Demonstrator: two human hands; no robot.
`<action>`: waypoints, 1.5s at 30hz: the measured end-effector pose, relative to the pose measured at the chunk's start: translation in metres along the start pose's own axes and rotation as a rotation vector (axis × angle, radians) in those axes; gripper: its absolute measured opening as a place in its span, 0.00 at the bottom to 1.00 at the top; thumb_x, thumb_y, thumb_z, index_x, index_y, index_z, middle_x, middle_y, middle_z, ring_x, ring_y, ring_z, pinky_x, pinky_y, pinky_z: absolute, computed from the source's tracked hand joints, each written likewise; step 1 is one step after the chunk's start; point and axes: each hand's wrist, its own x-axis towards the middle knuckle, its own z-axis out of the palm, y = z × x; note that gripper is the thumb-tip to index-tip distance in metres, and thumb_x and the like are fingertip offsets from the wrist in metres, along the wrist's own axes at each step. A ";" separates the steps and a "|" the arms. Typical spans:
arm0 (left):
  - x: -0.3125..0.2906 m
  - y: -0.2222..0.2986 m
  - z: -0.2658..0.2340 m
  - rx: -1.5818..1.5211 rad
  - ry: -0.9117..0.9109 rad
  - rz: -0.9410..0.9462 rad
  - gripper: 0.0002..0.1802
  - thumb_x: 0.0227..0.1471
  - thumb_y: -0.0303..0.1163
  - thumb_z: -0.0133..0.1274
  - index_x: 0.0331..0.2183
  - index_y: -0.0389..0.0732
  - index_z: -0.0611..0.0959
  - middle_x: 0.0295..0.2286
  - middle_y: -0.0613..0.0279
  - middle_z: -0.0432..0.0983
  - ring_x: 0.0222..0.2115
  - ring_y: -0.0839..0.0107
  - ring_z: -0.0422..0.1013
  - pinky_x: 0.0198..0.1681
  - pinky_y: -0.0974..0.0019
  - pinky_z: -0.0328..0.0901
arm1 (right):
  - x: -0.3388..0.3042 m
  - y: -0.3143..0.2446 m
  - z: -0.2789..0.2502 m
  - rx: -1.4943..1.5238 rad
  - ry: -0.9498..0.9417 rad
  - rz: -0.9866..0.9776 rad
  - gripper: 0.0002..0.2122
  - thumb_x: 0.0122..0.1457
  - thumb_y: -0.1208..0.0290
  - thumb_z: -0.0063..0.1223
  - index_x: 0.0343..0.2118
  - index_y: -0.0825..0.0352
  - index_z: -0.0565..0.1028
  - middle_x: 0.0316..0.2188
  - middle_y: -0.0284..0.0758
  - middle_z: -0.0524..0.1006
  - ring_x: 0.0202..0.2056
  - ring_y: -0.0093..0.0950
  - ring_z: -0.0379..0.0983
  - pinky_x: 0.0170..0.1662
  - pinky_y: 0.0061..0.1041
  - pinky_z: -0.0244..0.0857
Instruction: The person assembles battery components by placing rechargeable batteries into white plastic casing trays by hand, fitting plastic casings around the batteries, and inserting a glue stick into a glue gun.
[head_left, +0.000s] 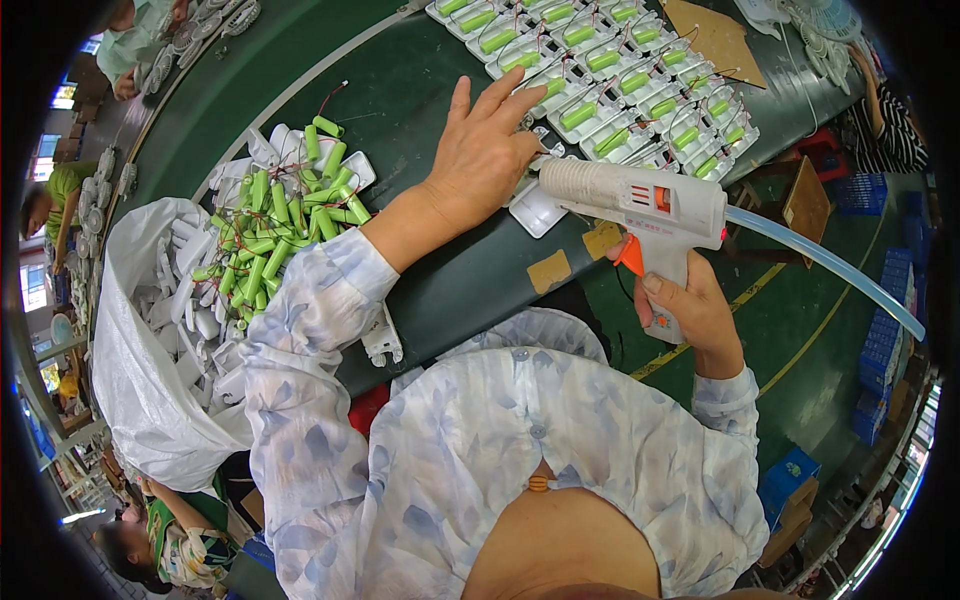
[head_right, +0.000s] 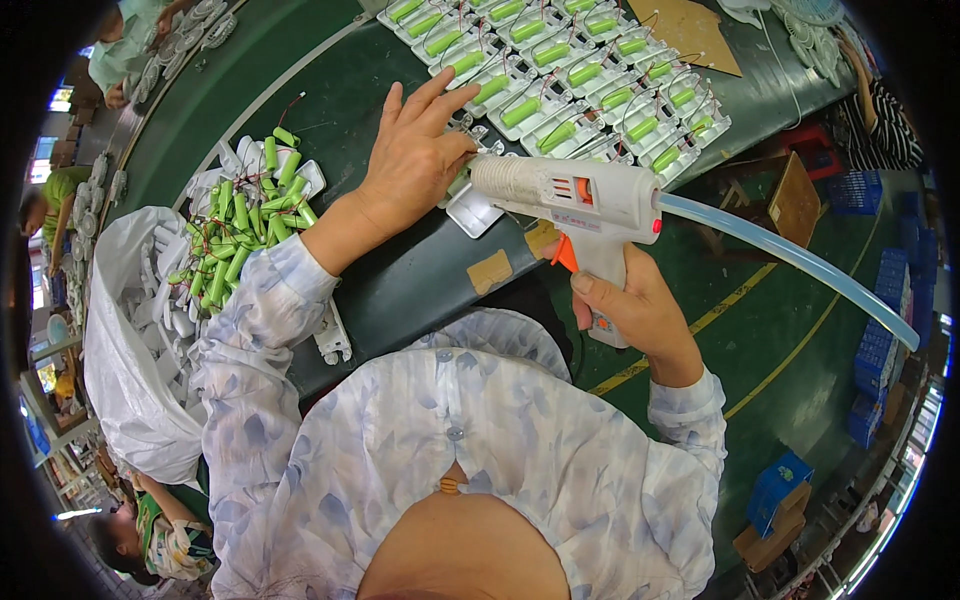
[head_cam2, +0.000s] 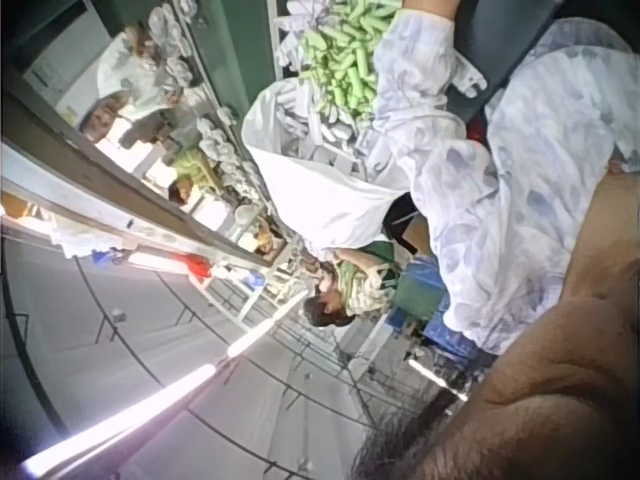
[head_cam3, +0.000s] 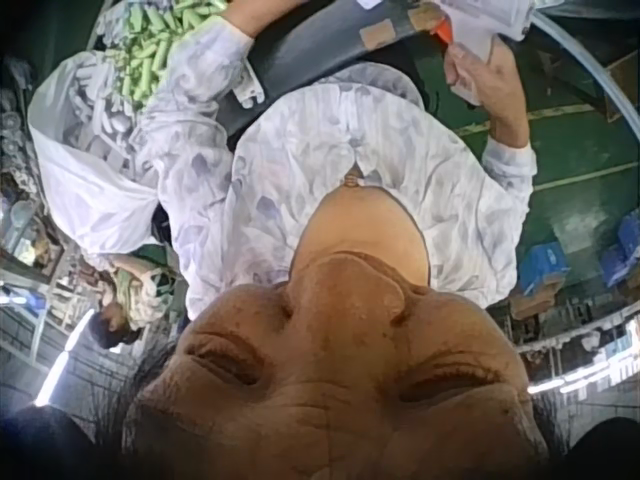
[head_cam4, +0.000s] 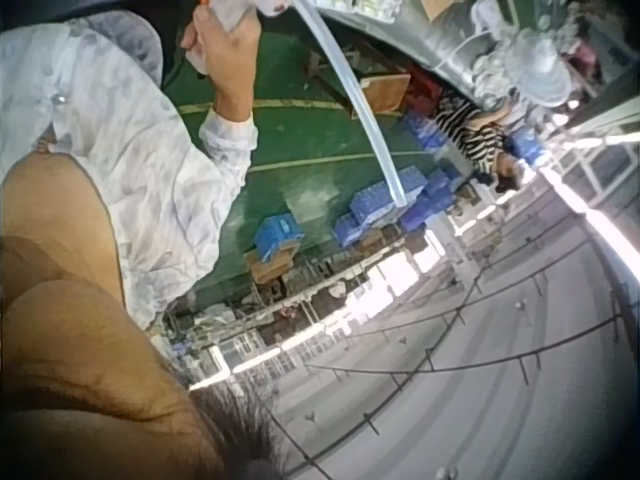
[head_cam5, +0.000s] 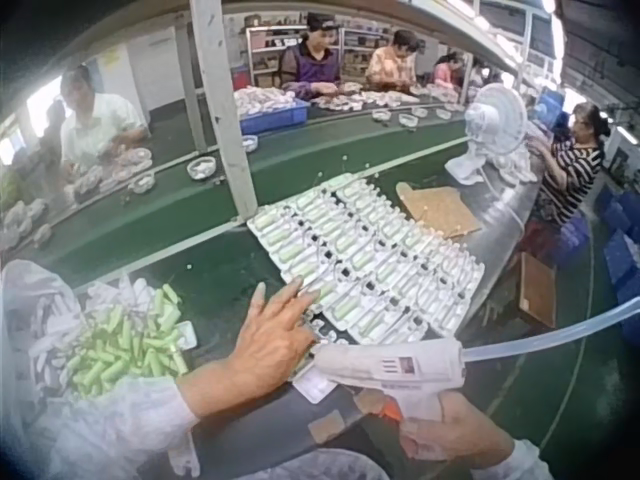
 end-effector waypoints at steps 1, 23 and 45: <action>-0.001 0.000 0.000 0.021 0.000 -0.010 0.05 0.41 0.29 0.65 0.25 0.43 0.85 0.55 0.60 0.68 0.63 0.56 0.55 0.60 0.33 0.51 | 0.000 0.001 0.000 0.030 0.002 -0.028 0.17 0.61 0.70 0.51 0.50 0.73 0.70 0.41 0.36 0.77 0.22 0.19 0.69 0.25 0.20 0.63; -0.082 -0.038 -0.143 -0.054 -0.209 -0.368 0.13 0.49 0.27 0.59 0.40 0.38 0.83 0.42 0.52 0.78 0.47 0.54 0.72 0.50 0.58 0.65 | 0.007 0.008 -0.001 0.078 0.032 -0.020 0.19 0.59 0.66 0.51 0.50 0.73 0.67 0.36 0.37 0.73 0.19 0.19 0.67 0.22 0.18 0.61; -0.091 -0.053 -0.146 -0.374 -0.071 -0.617 0.06 0.53 0.27 0.59 0.32 0.35 0.80 0.28 0.64 0.78 0.32 0.74 0.74 0.38 0.70 0.66 | -0.001 0.010 -0.003 0.109 0.024 -0.044 0.25 0.58 0.66 0.51 0.55 0.75 0.64 0.52 0.45 0.73 0.21 0.22 0.70 0.25 0.21 0.66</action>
